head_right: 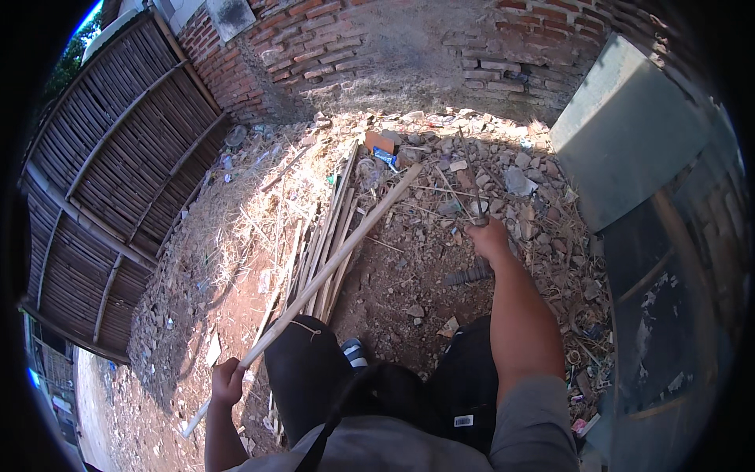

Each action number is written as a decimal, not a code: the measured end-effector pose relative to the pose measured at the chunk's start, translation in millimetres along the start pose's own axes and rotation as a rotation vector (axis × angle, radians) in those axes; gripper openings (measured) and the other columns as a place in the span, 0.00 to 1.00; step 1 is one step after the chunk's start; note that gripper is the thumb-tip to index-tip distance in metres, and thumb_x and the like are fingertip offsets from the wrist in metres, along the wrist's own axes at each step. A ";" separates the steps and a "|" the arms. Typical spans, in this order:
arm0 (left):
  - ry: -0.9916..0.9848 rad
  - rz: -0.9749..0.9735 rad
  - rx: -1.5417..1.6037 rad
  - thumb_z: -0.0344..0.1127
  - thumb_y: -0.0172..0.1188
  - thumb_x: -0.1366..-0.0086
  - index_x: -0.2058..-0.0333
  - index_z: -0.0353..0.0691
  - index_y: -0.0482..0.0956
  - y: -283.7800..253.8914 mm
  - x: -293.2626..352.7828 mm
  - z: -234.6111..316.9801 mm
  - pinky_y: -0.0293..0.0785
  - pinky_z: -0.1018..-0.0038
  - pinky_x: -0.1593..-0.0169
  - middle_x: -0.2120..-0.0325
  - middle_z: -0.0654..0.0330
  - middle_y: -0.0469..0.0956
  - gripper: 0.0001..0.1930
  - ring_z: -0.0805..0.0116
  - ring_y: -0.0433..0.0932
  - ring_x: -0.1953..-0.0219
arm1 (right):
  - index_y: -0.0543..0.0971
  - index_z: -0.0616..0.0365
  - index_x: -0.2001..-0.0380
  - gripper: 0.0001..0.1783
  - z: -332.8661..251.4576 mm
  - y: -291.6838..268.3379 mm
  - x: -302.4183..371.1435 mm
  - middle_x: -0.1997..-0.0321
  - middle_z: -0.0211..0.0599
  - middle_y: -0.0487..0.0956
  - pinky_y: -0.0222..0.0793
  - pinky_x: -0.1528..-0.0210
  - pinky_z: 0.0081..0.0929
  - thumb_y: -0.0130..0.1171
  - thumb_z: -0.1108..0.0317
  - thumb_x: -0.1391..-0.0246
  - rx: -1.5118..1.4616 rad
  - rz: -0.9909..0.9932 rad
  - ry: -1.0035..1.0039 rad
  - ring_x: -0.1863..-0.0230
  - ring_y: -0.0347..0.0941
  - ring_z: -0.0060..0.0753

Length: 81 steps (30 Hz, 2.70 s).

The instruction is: The person sits on the ground and uses a machete to shave the surface of a long bamboo stick. They hold the stick with their left hand and repeatedly scrape the blade along its length to smooth it, occasionally adjusting their grip.

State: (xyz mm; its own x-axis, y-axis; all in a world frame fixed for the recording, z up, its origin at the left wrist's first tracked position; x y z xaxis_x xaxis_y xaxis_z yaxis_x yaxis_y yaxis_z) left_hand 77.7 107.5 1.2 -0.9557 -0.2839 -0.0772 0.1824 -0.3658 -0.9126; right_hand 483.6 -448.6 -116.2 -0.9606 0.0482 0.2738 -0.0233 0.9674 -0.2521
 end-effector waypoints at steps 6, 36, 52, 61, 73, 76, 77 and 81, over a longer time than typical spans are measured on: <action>0.045 0.632 0.013 0.38 0.49 0.23 0.66 0.36 0.70 -49.3 -64.3 9.9 0.62 0.65 0.73 0.79 0.54 0.71 0.13 0.63 0.71 0.77 | 0.76 0.59 0.65 0.15 -10.9 10.9 15.9 0.78 0.29 0.75 0.66 0.78 0.30 0.68 0.60 0.40 -0.109 0.021 -0.032 0.82 0.70 0.25; 0.157 0.185 1.268 0.38 0.55 0.23 0.49 0.34 0.72 125.7 -173.2 238.0 0.84 0.72 0.57 0.51 0.50 0.83 0.13 0.68 0.84 0.56 | 0.80 0.62 0.48 0.31 -84.3 123.2 99.1 0.57 0.51 0.83 0.72 0.43 0.43 0.74 0.54 0.52 0.421 -0.466 -0.474 0.53 0.80 0.52; 0.392 0.308 -0.404 0.51 0.77 0.47 0.46 0.38 0.76 -59.2 -79.9 199.7 0.69 0.50 0.40 0.48 0.49 0.78 0.35 0.44 0.75 0.43 | 0.80 0.57 0.69 0.11 -109.6 94.1 113.8 0.74 0.43 0.80 0.71 0.62 0.46 0.70 0.63 0.53 0.494 -0.423 -0.775 0.68 0.78 0.52; -0.064 -0.301 -0.201 0.52 0.64 0.32 0.69 0.37 0.80 6.3 -45.9 66.8 0.73 0.53 0.67 0.79 0.43 0.78 0.21 0.39 0.80 0.72 | 0.79 0.55 0.71 0.11 -128.1 87.9 121.6 0.76 0.40 0.76 0.69 0.55 0.49 0.71 0.66 0.55 0.509 -0.293 -1.099 0.62 0.76 0.51; -0.120 -0.215 -0.207 0.39 0.60 0.31 0.64 0.35 0.75 35.3 37.3 89.6 0.74 0.44 0.63 0.71 0.40 0.80 0.11 0.32 0.80 0.67 | 0.82 0.51 0.66 0.14 -97.2 144.3 158.9 0.70 0.42 0.82 0.75 0.60 0.51 0.69 0.54 0.48 0.829 -0.623 -0.683 0.63 0.81 0.53; -0.204 -0.182 -0.256 0.43 0.59 0.30 0.66 0.36 0.74 45.9 46.8 65.4 0.74 0.42 0.65 0.72 0.38 0.80 0.14 0.31 0.80 0.68 | 0.83 0.51 0.63 0.17 -83.5 157.6 149.6 0.66 0.44 0.83 0.76 0.56 0.50 0.69 0.52 0.49 0.900 -0.675 -0.650 0.59 0.82 0.53; -0.197 -0.174 -0.266 0.43 0.59 0.30 0.66 0.36 0.74 51.6 47.8 57.5 0.74 0.42 0.65 0.72 0.38 0.80 0.14 0.31 0.80 0.68 | 0.83 0.52 0.61 0.18 -72.5 159.6 138.9 0.64 0.45 0.84 0.76 0.55 0.50 0.69 0.52 0.49 0.915 -0.678 -0.641 0.58 0.82 0.53; -0.168 -0.230 -0.203 0.44 0.59 0.29 0.66 0.37 0.74 56.8 39.0 52.4 0.74 0.42 0.66 0.75 0.38 0.80 0.15 0.32 0.80 0.69 | 0.82 0.61 0.53 0.26 -54.0 129.3 88.3 0.63 0.52 0.82 0.75 0.55 0.46 0.68 0.51 0.47 0.676 -0.471 -0.514 0.56 0.81 0.55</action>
State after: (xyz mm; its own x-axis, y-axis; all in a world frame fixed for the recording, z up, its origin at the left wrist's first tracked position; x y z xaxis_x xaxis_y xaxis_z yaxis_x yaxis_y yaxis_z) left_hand 62.8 29.2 -32.6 -0.9121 -0.3626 0.1914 -0.0991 -0.2580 -0.9610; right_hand 410.7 -305.9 -74.5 -0.8123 -0.5770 0.0851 -0.4367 0.5049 -0.7446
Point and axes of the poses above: each hand's wrist, its own x-axis away from the middle knuckle, its own y-axis out of the palm, z = x × y, the point moved 8 cm from there along -x, towards the middle knuckle
